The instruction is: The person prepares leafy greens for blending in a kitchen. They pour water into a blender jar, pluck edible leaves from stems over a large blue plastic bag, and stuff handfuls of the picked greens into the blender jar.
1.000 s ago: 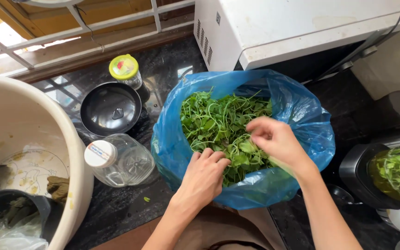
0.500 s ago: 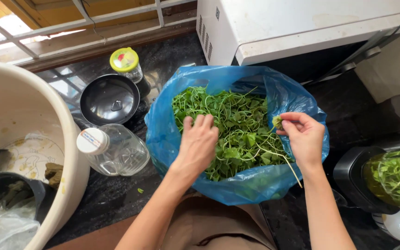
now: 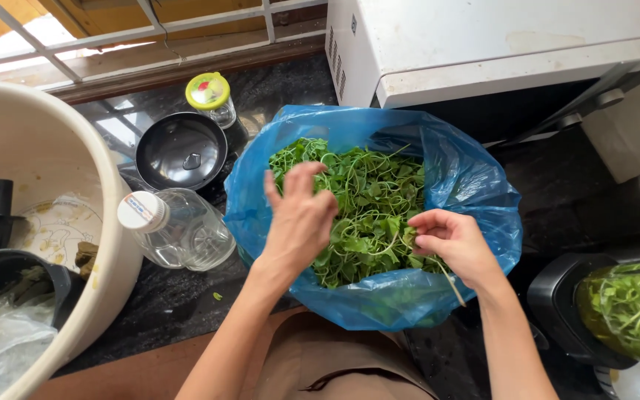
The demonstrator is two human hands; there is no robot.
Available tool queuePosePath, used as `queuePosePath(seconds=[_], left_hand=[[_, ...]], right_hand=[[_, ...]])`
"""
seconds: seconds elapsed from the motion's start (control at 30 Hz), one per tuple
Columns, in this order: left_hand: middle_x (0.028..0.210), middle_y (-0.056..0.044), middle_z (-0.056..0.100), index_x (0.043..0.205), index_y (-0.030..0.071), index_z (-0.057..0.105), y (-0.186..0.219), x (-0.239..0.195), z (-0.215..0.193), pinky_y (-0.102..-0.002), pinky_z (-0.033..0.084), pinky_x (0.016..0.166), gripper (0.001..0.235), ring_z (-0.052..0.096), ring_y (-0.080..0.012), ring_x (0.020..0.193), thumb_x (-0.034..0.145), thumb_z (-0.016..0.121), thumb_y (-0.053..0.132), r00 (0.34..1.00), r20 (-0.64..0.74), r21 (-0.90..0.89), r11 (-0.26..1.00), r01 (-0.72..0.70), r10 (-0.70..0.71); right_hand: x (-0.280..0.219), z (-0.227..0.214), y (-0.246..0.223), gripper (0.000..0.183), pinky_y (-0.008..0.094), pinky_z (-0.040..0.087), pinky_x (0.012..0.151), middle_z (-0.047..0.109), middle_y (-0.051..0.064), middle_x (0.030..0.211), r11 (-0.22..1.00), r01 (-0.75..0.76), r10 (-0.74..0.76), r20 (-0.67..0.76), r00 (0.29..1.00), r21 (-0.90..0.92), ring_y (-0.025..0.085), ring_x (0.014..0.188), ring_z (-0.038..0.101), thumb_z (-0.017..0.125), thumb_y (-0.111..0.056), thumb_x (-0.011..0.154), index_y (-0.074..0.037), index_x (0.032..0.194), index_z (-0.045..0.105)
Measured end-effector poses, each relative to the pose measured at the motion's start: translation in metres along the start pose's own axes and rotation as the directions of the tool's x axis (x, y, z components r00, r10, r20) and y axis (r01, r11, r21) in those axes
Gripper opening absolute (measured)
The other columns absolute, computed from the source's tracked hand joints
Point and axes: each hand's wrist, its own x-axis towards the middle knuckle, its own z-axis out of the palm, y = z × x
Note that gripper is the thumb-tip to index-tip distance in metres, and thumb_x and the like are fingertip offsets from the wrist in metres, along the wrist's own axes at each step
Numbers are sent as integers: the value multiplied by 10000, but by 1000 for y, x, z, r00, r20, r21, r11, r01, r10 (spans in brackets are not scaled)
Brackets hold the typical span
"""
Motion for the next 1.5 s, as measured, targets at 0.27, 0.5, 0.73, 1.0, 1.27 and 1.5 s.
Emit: queuePosePath(seconds=[0.27, 0.5, 0.73, 1.0, 1.27, 1.5], left_hand=[[1195, -145, 763, 972, 40, 662, 19, -8, -19, -410, 573, 948, 50, 716, -303, 1059, 949, 662, 84, 848, 16, -995, 78, 68, -530], [1112, -207, 724, 1110, 19, 632, 48, -15, 54, -418, 600, 882, 236, 711, -286, 982, 934, 536, 144, 851, 502, -365, -930, 51, -150], [999, -105, 649, 1116, 9, 624, 31, -37, 92, -420, 581, 946, 168, 654, -253, 949, 1041, 562, 146, 733, 629, -296, -952, -82, -259], [992, -121, 636, 1061, -17, 605, 33, -33, 88, -407, 586, 904, 254, 656, -252, 939, 987, 540, 218, 799, 551, -152, -971, -186, -240], [1009, -101, 669, 1206, -5, 612, 57, -5, 18, -350, 578, 850, 373, 658, -209, 939, 1007, 503, 291, 802, 566, -361, -932, 34, -190], [941, -126, 732, 1119, -25, 673, 26, -41, 14, -391, 560, 785, 307, 680, -261, 865, 1038, 522, 229, 842, 264, -949, -284, 140, -470]], right_hand=[[-13, 34, -63, 215, 249, 560, 869, 735, 44, 1004, 948, 306, -287, -177, 942, 92, 107, 920, 694, 704, 62, 882, 7, 1090, 699], [-44, 111, -80, 194, 424, 481, 1001, 787, 66, 925, 496, 581, -639, 182, 748, -646, 191, 908, 716, 772, -25, 822, -85, 1005, 795], [0, 49, -57, 175, 352, 579, 779, 775, 103, 977, 747, 345, -491, -122, 863, -568, 209, 826, 740, 726, -110, 877, -55, 1031, 787], [54, -3, -13, 121, 341, 521, 692, 726, 119, 844, 540, 259, -547, -100, 831, -801, 236, 754, 683, 834, -135, 814, -54, 901, 816], [-39, 81, -101, 133, 312, 568, 813, 757, 48, 1011, 595, 648, -682, 128, 720, -476, 184, 903, 712, 779, -63, 839, -78, 971, 766], [-69, 92, -76, 292, 387, 545, 925, 668, 123, 1272, 579, 718, -650, 313, 693, -387, 335, 1153, 650, 667, -15, 876, -46, 1158, 736]])
